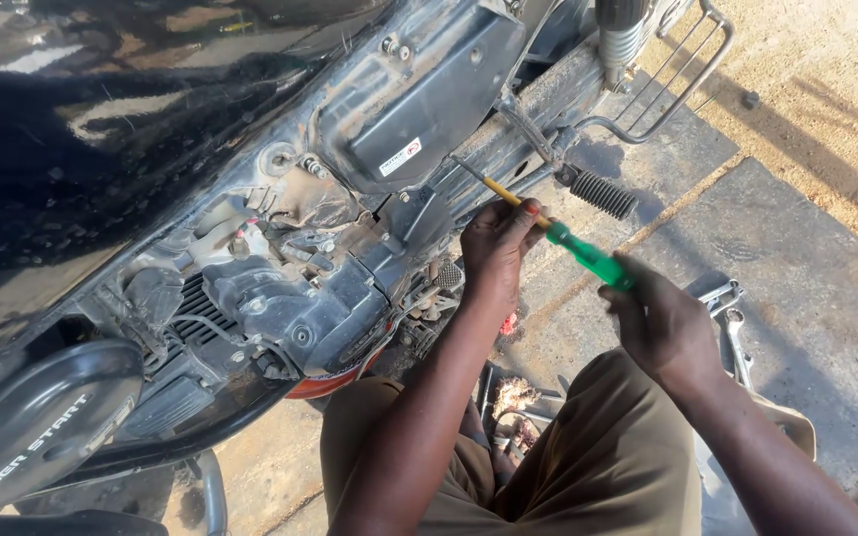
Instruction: The person replaces a motorcycle air filter by hand, wipes the airbox with a cloth, and then reinstalls the airbox cover by driving screws with a screwdriver.
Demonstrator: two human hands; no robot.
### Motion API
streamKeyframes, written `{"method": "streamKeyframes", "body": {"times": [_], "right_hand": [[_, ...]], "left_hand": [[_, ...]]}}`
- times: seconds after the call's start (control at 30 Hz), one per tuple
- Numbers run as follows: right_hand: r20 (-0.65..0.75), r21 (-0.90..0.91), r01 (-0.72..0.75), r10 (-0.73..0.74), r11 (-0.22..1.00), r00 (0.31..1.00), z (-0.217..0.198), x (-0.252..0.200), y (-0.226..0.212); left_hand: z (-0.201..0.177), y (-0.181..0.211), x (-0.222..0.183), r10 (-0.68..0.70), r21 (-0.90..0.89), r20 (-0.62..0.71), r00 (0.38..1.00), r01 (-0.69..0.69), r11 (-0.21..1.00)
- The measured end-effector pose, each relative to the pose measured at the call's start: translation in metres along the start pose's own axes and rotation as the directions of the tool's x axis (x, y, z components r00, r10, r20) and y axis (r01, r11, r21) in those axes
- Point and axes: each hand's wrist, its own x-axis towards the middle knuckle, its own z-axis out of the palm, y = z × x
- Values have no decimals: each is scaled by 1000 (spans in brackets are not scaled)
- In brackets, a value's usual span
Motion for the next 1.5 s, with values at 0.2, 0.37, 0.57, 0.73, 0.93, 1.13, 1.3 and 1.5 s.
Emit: {"method": "streamKeyframes", "body": {"times": [0.2,0.37,0.57,0.73,0.93,1.13,1.3,1.5], "right_hand": [[186,234,-355,316,905,930,-1,1,-8],[28,543,-183,200,819,979,9,12,1],[31,81,-80,78,994,996,-16,12,-26],[125,330,-359,336,873,933,2,10,5],[8,237,-125,127,963,992,-11,19,-20],[242,345,-448,383,825,892,-2,3,12],[41,281,-175,171,943,984,-11,9,-11],[-34,150,8,-3,989,999,-25,24,-40]], "left_hand": [[8,10,-4,-120,-226,110,987,142,964],[-2,2,3,-56,24,-37,998,56,998],[-5,7,1,-63,31,54,997,62,998],[4,15,-3,-143,5,95,985,143,990],[-3,16,0,-131,16,106,986,130,991],[-1,11,-1,-179,-15,142,974,183,983],[-4,11,1,-122,-29,144,982,127,991],[-5,-1,5,-150,-44,168,974,160,986]]}}
